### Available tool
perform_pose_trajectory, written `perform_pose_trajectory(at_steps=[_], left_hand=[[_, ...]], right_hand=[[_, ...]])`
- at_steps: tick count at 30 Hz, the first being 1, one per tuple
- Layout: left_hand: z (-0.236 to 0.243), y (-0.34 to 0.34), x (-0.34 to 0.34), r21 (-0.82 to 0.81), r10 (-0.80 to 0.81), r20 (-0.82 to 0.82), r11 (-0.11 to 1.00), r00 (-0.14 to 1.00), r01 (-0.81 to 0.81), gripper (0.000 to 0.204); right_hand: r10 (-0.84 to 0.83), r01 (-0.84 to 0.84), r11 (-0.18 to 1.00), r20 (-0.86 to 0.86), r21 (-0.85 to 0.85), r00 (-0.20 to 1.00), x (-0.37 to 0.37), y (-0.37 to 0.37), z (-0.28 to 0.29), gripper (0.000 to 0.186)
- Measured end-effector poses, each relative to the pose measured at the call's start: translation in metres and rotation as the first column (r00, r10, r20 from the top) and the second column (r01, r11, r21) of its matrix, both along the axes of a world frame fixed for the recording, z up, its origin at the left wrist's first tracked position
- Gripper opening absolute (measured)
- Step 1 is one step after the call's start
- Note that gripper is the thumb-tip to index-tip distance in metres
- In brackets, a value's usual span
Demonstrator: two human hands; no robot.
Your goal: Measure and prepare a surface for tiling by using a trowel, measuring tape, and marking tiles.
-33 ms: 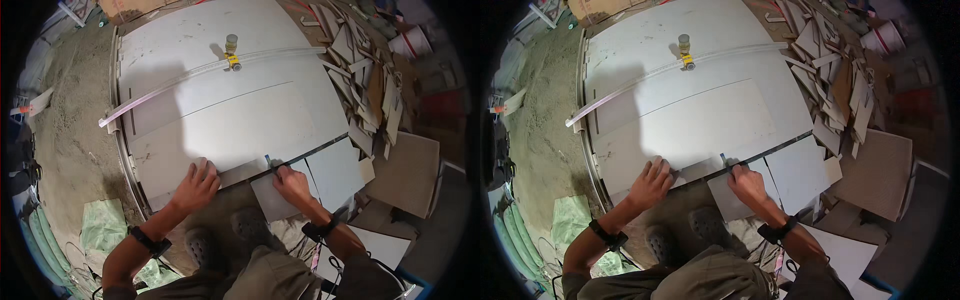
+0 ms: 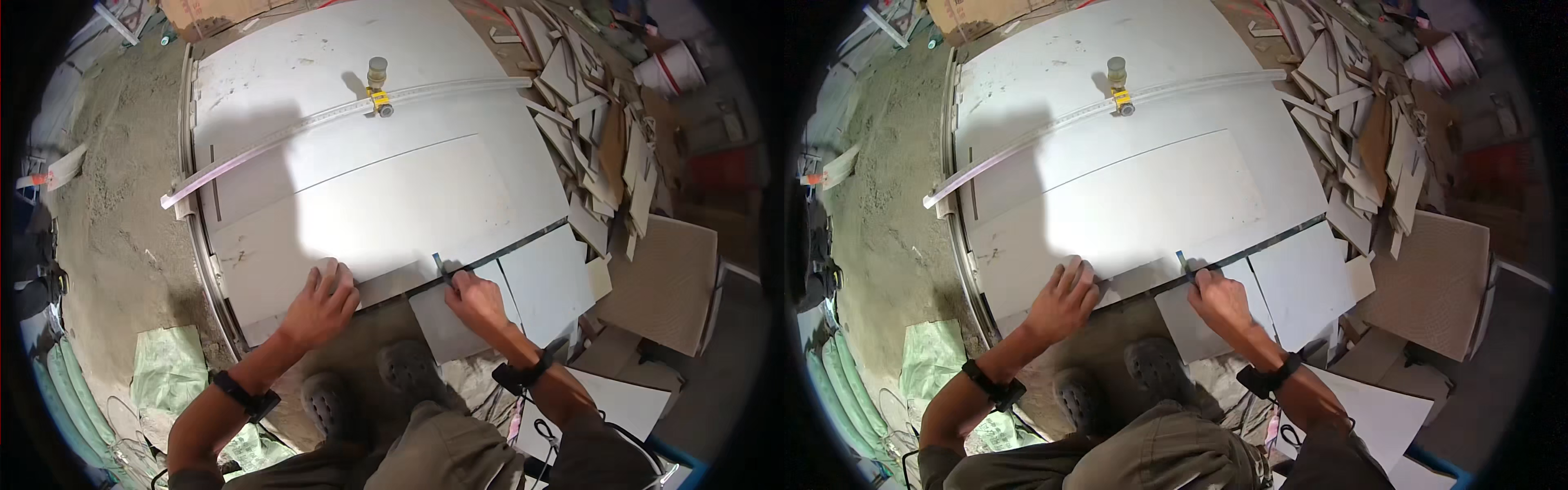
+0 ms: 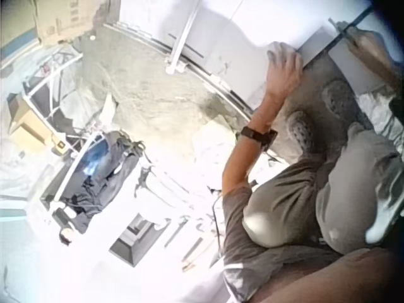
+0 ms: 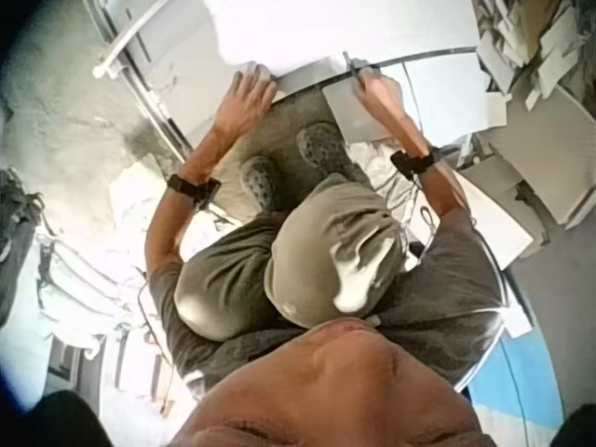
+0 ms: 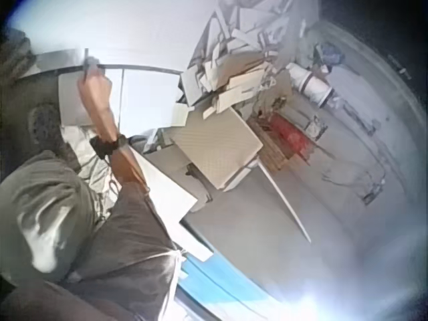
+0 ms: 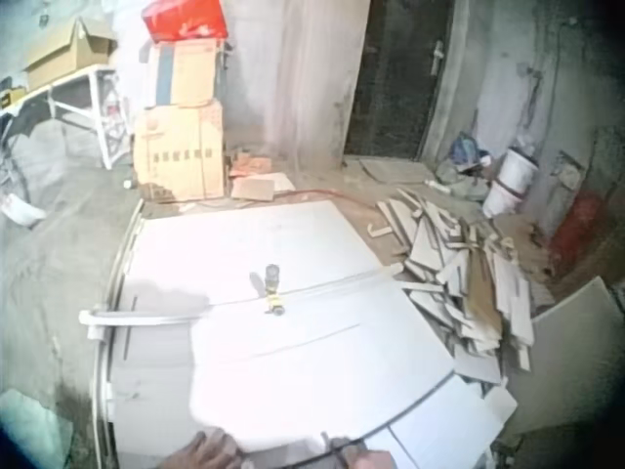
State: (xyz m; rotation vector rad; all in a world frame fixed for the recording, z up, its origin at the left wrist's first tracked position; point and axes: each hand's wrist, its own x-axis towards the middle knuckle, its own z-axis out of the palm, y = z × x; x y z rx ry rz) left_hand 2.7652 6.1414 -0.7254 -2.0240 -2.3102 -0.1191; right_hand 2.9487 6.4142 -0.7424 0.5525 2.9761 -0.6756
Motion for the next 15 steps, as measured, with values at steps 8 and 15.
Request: perform_pose_trajectory(at_steps=[8,15], left_hand=[[-0.0031,-0.0003,0.0001,-0.003,0.006,0.022,1.0,1.0,-0.006,0.025],[-0.0005,0.0002,-0.002,0.0,0.008,0.046,1.0,0.999,-0.008,0.025]], right_hand=[[-0.013,0.013,0.999,0.0,-0.037,1.0,-0.0037,-0.0029,-0.007,0.019],[-0.025,0.023,0.999,-0.037,-0.047,0.999,-0.0045,-0.002,-0.0054,0.02]])
